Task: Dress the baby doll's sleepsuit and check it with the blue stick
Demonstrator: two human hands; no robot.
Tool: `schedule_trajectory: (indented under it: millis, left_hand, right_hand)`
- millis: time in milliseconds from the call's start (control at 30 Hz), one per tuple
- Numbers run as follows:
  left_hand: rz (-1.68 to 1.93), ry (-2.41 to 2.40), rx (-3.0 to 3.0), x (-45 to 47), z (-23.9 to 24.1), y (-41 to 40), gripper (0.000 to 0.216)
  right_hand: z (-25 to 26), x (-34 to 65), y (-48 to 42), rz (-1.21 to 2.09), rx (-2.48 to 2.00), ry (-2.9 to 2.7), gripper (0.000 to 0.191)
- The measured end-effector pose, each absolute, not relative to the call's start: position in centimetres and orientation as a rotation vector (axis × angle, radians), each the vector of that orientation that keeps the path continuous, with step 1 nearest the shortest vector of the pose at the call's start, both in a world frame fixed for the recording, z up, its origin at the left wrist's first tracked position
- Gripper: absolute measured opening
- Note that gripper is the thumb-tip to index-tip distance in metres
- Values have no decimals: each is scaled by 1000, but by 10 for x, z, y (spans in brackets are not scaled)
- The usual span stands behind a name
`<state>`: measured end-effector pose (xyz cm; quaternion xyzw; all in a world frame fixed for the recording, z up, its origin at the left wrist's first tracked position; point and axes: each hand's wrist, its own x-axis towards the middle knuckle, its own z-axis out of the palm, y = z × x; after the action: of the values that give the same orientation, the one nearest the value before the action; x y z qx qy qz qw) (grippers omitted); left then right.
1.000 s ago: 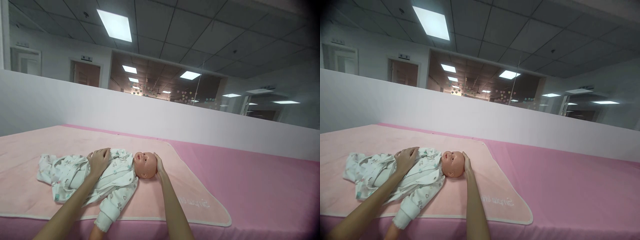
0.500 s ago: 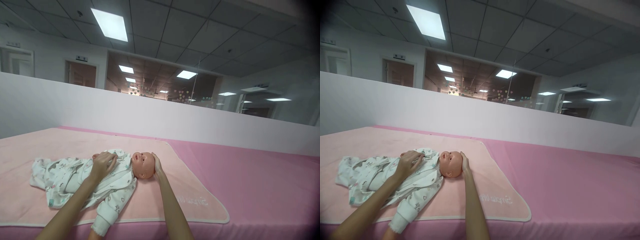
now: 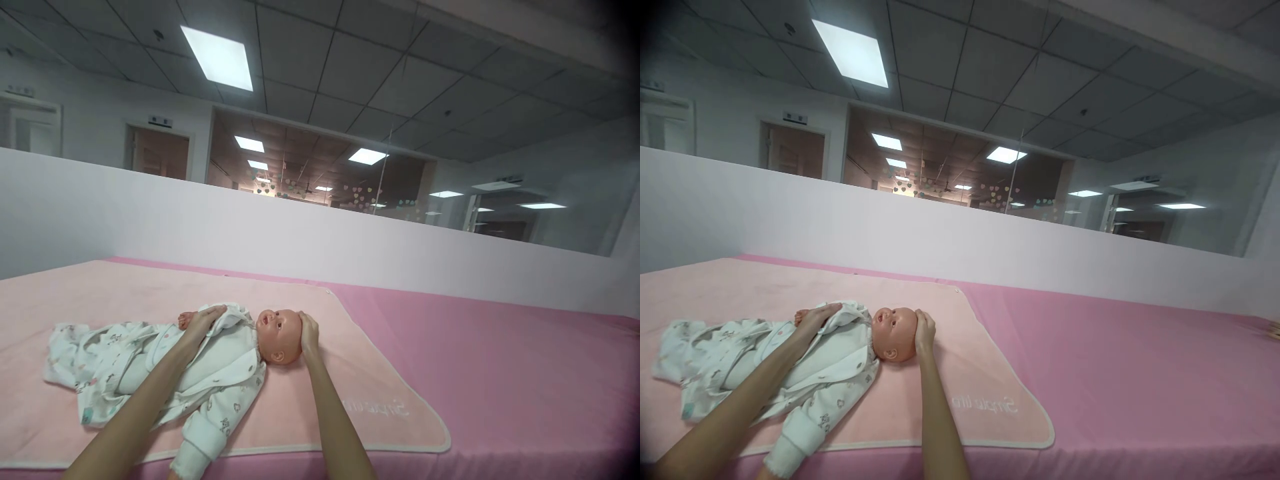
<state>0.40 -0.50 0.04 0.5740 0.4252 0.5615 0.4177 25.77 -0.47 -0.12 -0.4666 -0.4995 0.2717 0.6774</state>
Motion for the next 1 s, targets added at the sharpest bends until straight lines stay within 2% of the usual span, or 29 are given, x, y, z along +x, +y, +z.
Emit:
schedule_trajectory:
  millis: [100, 233, 367, 600, 700, 833, 1000]
  left_hand:
    - [1428, 992, 1217, -5, -4, 0, 47]
    - [1457, 916, 1216, -4, -5, -2, 50]
    - [1494, 848, 1208, -1, -7, -4, 51]
    - [1525, 860, 1204, 0, -9, -2, 47]
    - [1526, 895, 1242, 1, -8, -6, 48]
    - [1492, 921, 1323, 2, -5, -12, 44]
    - [1454, 920, 1412, 3, -2, -9, 38]
  right_hand:
    - [9, 248, -19, 303, -1103, -1177, 19]
    - [25, 205, -38, -296, -1062, -1816, 21]
    - [32, 163, -39, -499, -1093, -2060, 9]
    - [53, 181, -55, -405, -1235, -1989, 19]
    - [77, 205, -75, -236, -1249, -1939, 23]
    - [105, 223, -99, 43, -1090, -1914, 19]
    - [115, 220, -116, 196, -920, -1876, 15]
